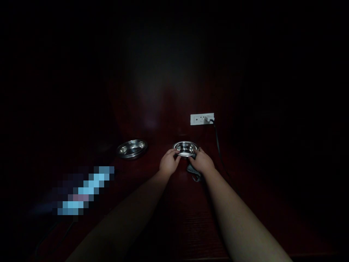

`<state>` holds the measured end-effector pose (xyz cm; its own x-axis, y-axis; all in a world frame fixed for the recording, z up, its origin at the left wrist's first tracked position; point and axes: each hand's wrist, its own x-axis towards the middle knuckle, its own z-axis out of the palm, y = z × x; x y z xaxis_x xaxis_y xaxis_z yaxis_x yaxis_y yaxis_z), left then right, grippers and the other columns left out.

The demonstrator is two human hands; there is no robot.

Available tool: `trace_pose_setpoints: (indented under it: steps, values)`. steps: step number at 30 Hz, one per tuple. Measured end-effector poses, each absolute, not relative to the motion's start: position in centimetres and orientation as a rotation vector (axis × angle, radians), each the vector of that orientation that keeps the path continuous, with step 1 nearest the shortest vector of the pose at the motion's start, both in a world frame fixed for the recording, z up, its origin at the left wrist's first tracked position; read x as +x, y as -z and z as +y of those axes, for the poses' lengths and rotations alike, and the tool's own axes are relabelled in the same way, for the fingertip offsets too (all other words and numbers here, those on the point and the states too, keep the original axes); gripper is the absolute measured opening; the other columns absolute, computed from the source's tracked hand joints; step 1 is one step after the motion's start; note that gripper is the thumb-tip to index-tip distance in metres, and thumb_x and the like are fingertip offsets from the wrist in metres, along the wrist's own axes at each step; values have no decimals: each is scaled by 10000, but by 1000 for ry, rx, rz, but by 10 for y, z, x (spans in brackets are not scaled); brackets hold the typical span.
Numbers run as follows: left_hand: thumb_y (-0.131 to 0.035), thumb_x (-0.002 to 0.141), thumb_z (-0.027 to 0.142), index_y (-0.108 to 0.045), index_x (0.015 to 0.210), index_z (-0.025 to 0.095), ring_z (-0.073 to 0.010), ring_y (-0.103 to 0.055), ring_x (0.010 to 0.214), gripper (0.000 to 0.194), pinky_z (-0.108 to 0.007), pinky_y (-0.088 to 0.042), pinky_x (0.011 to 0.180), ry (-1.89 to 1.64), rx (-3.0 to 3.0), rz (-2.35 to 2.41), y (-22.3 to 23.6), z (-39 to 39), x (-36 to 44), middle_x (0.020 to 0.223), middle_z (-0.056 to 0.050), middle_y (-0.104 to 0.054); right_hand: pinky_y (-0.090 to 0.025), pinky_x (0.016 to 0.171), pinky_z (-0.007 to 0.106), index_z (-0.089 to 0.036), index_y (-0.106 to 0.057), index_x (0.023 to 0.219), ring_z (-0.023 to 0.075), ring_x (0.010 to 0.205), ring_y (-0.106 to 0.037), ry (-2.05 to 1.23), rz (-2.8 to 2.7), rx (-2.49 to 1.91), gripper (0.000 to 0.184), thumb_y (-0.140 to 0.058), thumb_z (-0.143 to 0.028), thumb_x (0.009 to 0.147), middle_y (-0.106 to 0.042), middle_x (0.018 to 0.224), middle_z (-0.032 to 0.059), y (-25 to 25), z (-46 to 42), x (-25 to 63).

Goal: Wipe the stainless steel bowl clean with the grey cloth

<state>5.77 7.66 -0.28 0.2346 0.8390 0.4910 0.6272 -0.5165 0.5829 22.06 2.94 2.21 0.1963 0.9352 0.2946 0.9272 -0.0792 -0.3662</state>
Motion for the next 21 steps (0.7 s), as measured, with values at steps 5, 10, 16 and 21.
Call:
trace_pose_setpoints:
  steps: [5, 10, 16, 21]
  values:
    - [-564, 828, 268, -651, 1099, 188, -191, -553, 1170, 296, -311, -422, 1039, -1143, 2259, 1370, 2, 76, 58, 1287, -56, -591, -400, 1006, 340, -124, -508, 1344, 286, 1247, -512, -32, -1727, -2045, 593, -568, -370, 808, -444, 1430, 200, -19, 32, 222]
    - [-550, 808, 236, -560, 1240, 177, -211, -492, 1254, 436, -327, -386, 1087, -1101, 2272, 1327, 0, 69, 55, 1396, -69, -497, -430, 953, 333, -125, -546, 1277, 278, 1185, -555, -26, -1669, -2057, 558, -577, -398, 791, -563, 1305, 186, -25, 28, 225]
    - [-526, 803, 243, -481, 1300, 173, -242, -396, 1340, 504, -375, -368, 1106, -973, 2423, 1283, 1, 42, 30, 1426, -82, -457, -483, 790, 392, -121, -604, 1108, 306, 954, -634, 54, -1523, -2024, 485, -533, -485, 795, -646, 1053, 198, -48, 15, 226]
    - [-516, 812, 244, -527, 1243, 173, -233, -389, 1342, 437, -373, -323, 1129, -850, 2632, 1368, -25, 40, -38, 1350, -80, -534, -481, 814, 382, -202, -584, 1025, 268, 928, -620, -136, -1676, -1634, 374, -574, -457, 751, -648, 1003, 102, -53, 8, 199]
